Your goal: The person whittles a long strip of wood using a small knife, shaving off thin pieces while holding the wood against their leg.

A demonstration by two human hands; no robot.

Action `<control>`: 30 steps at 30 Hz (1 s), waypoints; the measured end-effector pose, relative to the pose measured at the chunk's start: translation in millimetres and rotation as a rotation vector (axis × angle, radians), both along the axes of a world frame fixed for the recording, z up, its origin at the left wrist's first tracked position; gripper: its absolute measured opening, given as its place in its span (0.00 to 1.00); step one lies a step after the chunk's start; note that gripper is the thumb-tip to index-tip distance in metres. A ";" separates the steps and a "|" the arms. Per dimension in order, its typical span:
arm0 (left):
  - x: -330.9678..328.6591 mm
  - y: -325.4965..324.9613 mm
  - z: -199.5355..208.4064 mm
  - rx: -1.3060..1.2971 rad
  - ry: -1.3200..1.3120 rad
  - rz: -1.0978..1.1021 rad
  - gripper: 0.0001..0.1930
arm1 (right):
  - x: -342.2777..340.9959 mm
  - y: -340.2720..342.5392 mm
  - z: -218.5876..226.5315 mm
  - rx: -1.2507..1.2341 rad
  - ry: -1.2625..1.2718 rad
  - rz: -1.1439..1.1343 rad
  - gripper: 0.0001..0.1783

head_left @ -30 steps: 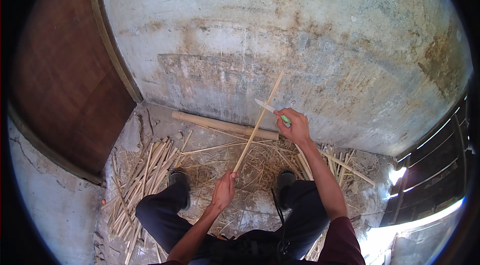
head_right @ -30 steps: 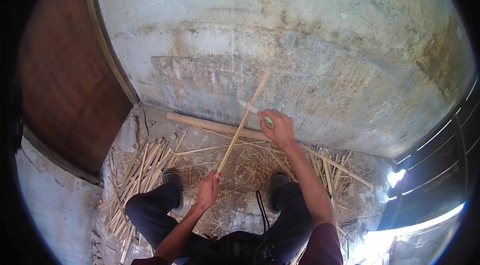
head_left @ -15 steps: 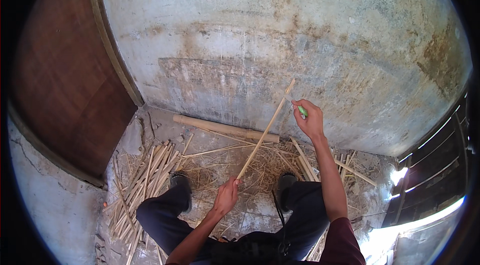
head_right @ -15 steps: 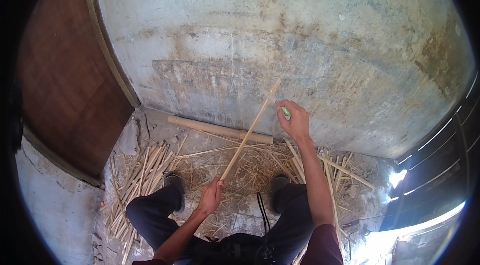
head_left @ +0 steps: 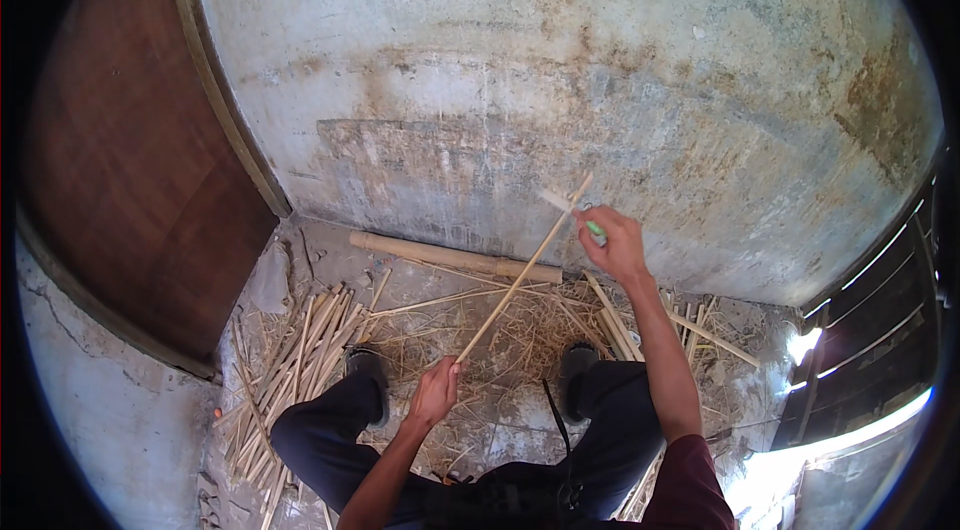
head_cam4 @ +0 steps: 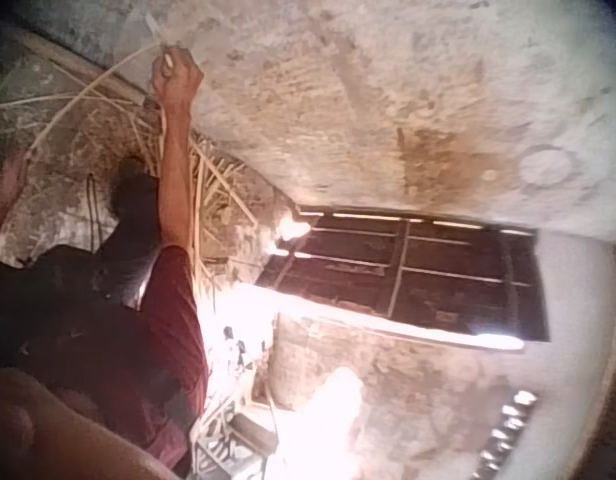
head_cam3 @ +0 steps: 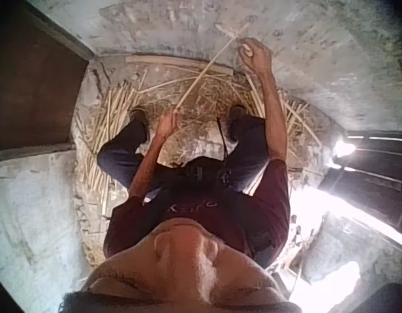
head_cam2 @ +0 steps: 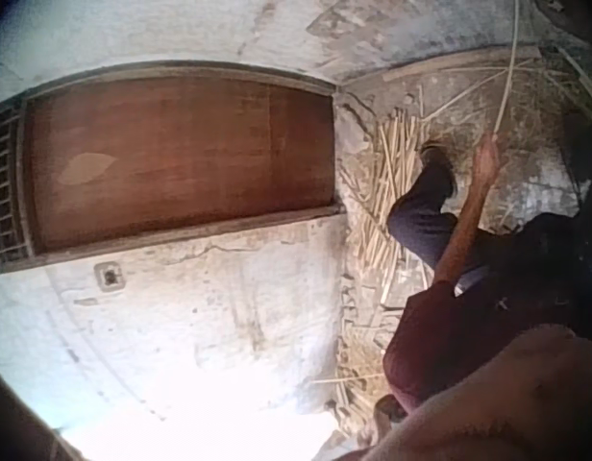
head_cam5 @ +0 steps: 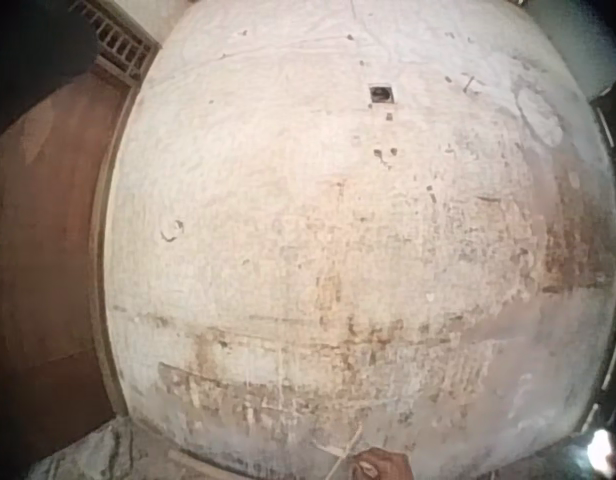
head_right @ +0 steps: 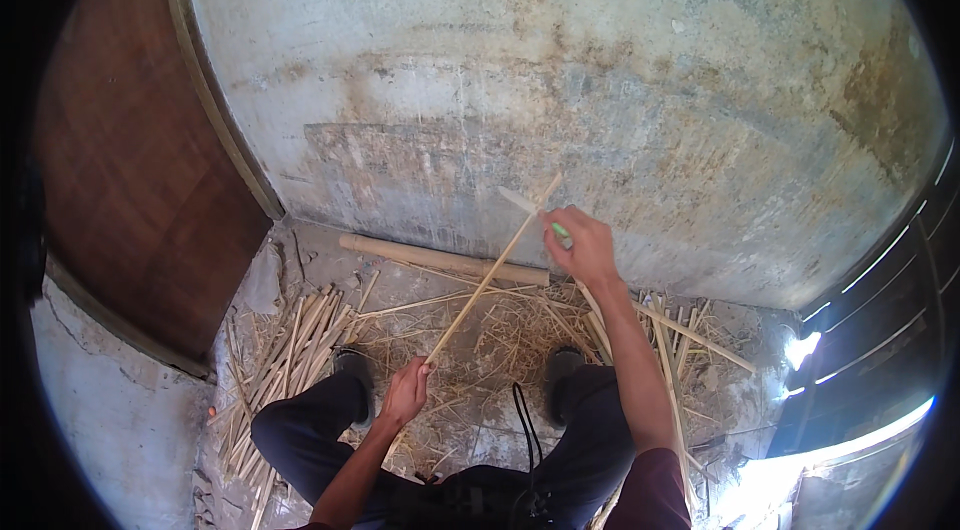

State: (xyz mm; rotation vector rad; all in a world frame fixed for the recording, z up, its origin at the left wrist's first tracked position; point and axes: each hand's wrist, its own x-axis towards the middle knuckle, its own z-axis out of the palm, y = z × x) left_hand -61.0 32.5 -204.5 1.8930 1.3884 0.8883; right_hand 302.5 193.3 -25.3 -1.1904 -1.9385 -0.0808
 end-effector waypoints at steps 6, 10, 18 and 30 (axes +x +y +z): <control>0.1 -2.1 -1.0 0.044 0.007 0.011 0.13 | 5.9 5.7 -4.0 0.078 0.010 -0.003 0.08; -0.5 -1.1 2.1 0.057 -0.001 0.007 0.12 | 8.1 9.0 -7.5 0.028 -0.038 -0.045 0.08; -8.8 -14.3 -2.3 0.038 -0.065 -0.001 0.12 | 100.0 22.3 3.4 0.189 0.251 -0.423 0.09; -4.6 15.7 4.4 -0.004 -0.115 0.070 0.15 | 0.2 -6.8 -14.2 -0.015 0.209 -0.103 0.07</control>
